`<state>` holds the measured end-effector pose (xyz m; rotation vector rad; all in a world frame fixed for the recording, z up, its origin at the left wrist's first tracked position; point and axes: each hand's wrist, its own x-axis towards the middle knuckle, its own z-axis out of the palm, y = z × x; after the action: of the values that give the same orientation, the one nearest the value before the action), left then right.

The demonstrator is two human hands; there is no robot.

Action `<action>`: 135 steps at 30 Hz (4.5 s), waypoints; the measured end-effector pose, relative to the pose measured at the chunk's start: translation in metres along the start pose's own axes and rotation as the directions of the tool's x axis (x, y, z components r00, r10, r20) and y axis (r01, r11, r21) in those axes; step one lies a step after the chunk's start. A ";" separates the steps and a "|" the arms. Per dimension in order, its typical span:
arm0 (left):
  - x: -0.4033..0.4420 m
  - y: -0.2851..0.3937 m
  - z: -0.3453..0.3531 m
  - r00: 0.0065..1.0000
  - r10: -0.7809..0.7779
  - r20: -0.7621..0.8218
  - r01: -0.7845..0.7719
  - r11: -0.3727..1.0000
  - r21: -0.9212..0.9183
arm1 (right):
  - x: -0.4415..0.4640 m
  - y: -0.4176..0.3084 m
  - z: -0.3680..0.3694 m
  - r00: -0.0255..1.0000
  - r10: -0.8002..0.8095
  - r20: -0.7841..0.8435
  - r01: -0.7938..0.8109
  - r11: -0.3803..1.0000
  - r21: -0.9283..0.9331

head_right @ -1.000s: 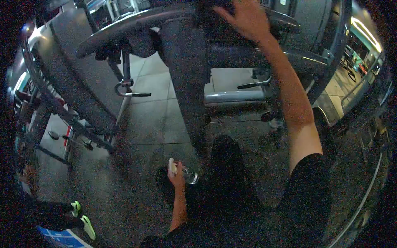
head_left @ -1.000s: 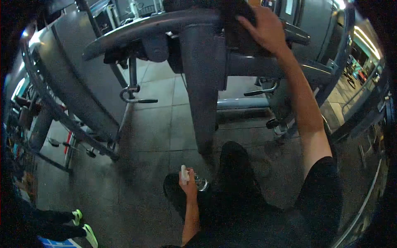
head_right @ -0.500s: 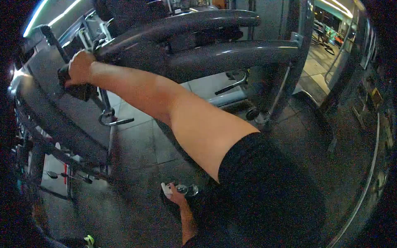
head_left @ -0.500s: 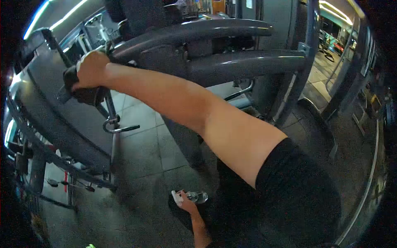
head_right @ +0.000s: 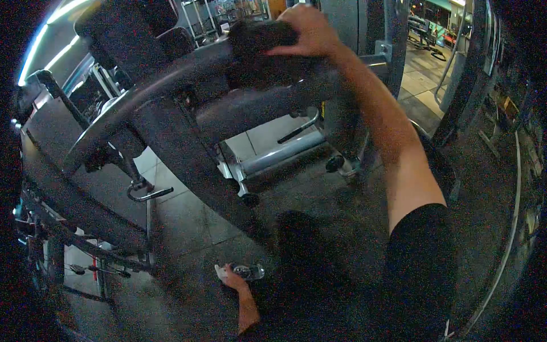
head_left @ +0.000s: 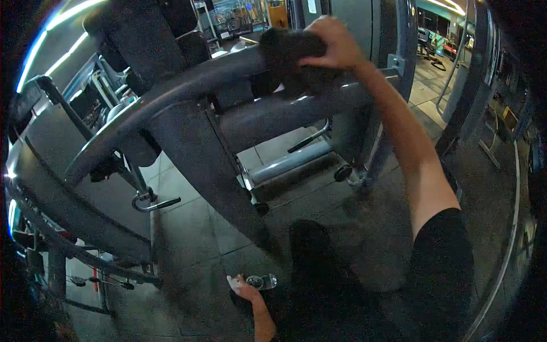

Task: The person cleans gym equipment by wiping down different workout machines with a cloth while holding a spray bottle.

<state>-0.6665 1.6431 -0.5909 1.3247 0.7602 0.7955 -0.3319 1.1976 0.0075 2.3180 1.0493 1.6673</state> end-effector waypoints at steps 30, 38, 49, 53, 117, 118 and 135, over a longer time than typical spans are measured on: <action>-0.015 0.003 -0.002 0.997 -0.003 0.073 -0.007 0.990 0.140 | 0.052 -0.103 0.026 0.975 -0.081 -0.208 0.064 0.994 -0.086; -0.021 0.024 -0.017 0.999 0.053 -0.002 -0.053 0.995 0.087 | -0.014 -0.026 0.046 0.955 -0.012 -0.296 -0.015 0.996 -0.090; -0.003 0.018 -0.030 0.990 -0.143 0.011 0.140 0.944 -0.299 | 0.171 -0.305 0.094 0.987 0.070 -0.147 -0.075 0.997 -0.033; 0.000 -0.029 -0.030 0.998 0.014 -0.063 -0.020 0.995 -0.093 | 0.245 -0.410 0.114 0.981 0.003 -0.193 0.000 1.000 0.014; 0.086 0.323 0.142 0.740 0.508 0.441 -0.651 0.706 0.278 | 0.008 -0.038 0.096 0.991 0.016 -0.135 -0.079 0.878 -0.472; 0.086 0.316 0.141 0.710 0.526 0.468 -0.684 0.672 0.283 | 0.010 -0.034 0.095 0.992 0.017 -0.129 -0.074 0.889 -0.452; 0.134 0.162 0.093 0.610 0.372 0.700 -0.612 0.782 0.119 | 0.042 -0.194 0.053 0.978 -0.125 -0.165 0.040 0.895 -0.444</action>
<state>-0.5274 1.7192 -0.4250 2.0463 -0.0719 0.5649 -0.3702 1.3853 -0.0675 1.8335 0.6893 1.8853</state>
